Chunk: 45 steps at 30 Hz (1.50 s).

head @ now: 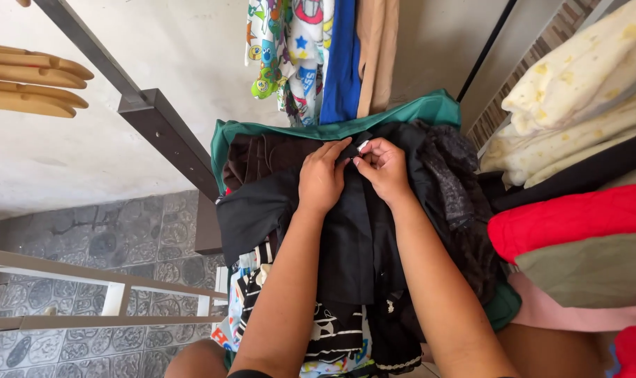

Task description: The person is buttoning a black shirt while sitting on the floor in a clothing store.

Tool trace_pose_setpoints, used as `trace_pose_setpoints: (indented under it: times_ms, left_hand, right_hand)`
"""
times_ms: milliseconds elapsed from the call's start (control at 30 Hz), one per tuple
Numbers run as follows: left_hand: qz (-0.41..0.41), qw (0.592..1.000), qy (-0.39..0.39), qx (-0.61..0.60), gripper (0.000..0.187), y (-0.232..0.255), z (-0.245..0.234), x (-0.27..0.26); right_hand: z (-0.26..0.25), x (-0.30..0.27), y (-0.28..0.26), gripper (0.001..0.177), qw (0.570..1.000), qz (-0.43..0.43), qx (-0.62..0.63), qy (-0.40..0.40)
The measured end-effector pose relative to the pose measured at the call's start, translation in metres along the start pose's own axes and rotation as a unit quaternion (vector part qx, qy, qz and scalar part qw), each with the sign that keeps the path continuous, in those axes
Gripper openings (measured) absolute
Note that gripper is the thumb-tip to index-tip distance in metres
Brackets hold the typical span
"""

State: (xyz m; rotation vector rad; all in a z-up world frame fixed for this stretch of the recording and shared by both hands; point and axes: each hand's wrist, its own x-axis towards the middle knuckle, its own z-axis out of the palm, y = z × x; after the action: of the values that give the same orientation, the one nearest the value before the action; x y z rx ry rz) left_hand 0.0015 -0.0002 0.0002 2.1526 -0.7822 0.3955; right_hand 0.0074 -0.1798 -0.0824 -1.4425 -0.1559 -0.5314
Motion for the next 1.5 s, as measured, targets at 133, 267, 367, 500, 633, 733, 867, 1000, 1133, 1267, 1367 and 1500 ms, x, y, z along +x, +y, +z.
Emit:
trace_pose_setpoints:
  times_ms: [133,267,367,500,633,733,867,1000,1133,1267,1367,1500]
  left_hand:
    - [-0.007,1.000,-0.004,-0.020,0.038,0.002,-0.004,-0.002]
    - [-0.010,1.000,-0.005,-0.026,0.039,0.000,-0.006,-0.004]
    - [-0.017,0.999,-0.008,-0.038,0.039,0.001,-0.007,-0.007]
    - [-0.033,0.999,-0.007,0.014,0.041,-0.001,-0.002,-0.003]
    - [-0.053,0.998,-0.003,0.045,0.038,-0.007,0.004,-0.003]
    - [-0.077,0.995,-0.006,0.057,0.036,-0.010,0.006,-0.001]
    - [-0.102,0.992,-0.008,0.071,0.037,-0.012,0.007,0.001]
    - [-0.111,0.992,-0.002,0.059,0.031,-0.008,0.004,0.001]
    - [-0.104,0.993,0.010,0.047,0.031,0.000,-0.001,-0.001]
    - [-0.091,0.995,0.018,0.033,0.029,0.001,-0.004,-0.002]
    - [-0.069,0.997,0.018,0.011,0.030,0.001,-0.006,-0.009]
    - [-0.066,0.996,0.045,-0.032,0.029,0.000,0.000,-0.009]
  right_hand:
    - [0.003,0.000,-0.006,0.025,1.000,0.001,-0.009,-0.009]
    - [0.009,0.000,-0.010,0.026,1.000,-0.010,-0.024,-0.007]
    - [0.015,-0.003,-0.017,0.027,0.999,-0.015,-0.043,-0.001]
    - [0.020,-0.002,-0.023,0.024,0.993,-0.010,-0.120,0.012]
    - [0.016,0.000,-0.005,0.019,0.988,-0.004,-0.147,0.045]
    - [0.013,0.002,0.010,0.019,0.987,-0.010,-0.153,0.043]
    - [0.019,0.004,-0.006,0.020,0.984,-0.013,-0.176,0.009]
    - [0.023,0.001,-0.017,0.022,0.983,0.006,-0.182,0.002]
    - [0.027,-0.002,-0.024,0.023,0.985,0.000,-0.169,0.020]
    - [0.019,0.001,-0.005,0.028,0.990,-0.005,-0.138,0.011]
    - [0.018,-0.001,0.005,0.028,0.994,-0.013,-0.110,0.009]
    - [0.006,0.005,0.018,0.025,0.996,-0.013,-0.084,0.023]
